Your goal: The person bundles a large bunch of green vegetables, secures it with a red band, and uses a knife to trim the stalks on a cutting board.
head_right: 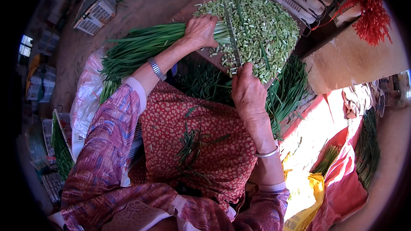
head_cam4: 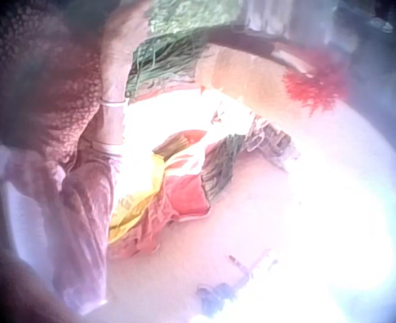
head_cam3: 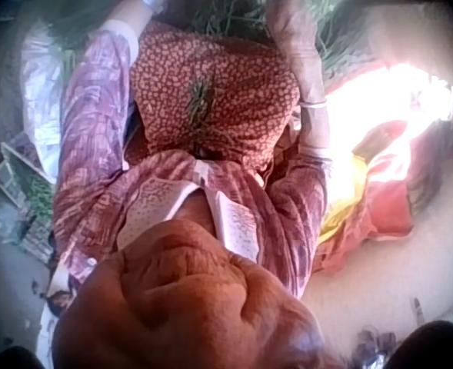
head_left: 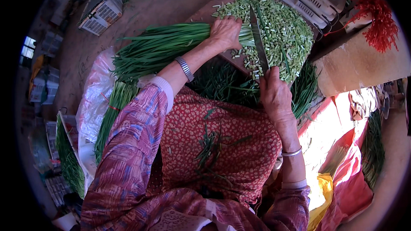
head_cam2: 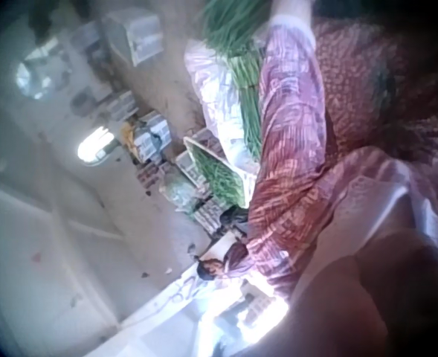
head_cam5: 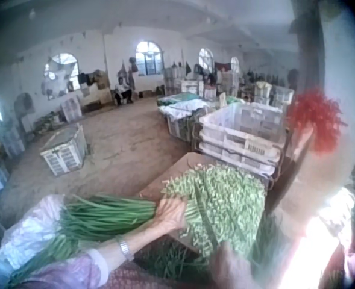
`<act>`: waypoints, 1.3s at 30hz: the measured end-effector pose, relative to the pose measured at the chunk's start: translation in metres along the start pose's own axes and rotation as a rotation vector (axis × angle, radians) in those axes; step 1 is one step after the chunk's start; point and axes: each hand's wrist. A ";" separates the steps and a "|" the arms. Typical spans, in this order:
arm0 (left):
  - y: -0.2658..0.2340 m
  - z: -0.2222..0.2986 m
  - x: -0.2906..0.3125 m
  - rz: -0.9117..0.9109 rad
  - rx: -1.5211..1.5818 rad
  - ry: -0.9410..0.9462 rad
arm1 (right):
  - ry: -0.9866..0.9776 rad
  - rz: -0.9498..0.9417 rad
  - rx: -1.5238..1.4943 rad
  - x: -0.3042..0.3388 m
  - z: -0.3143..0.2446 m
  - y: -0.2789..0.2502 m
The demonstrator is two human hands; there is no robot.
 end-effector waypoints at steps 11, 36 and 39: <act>0.006 0.000 0.000 0.004 -0.021 0.036 | -0.098 -0.261 -0.007 -0.036 0.015 -0.040; -0.035 -0.012 0.121 0.471 1.269 0.013 | -0.236 0.112 0.663 -0.117 -0.038 -0.063; 0.004 0.016 0.169 0.265 1.706 -0.121 | -0.458 0.001 0.965 -0.143 -0.083 -0.007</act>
Point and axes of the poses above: each hand's wrist, its own x-axis away from the middle knuckle, its own y-axis out of the palm, z = x × y, and after that the axes turned 13 degrees about -z, right-handed
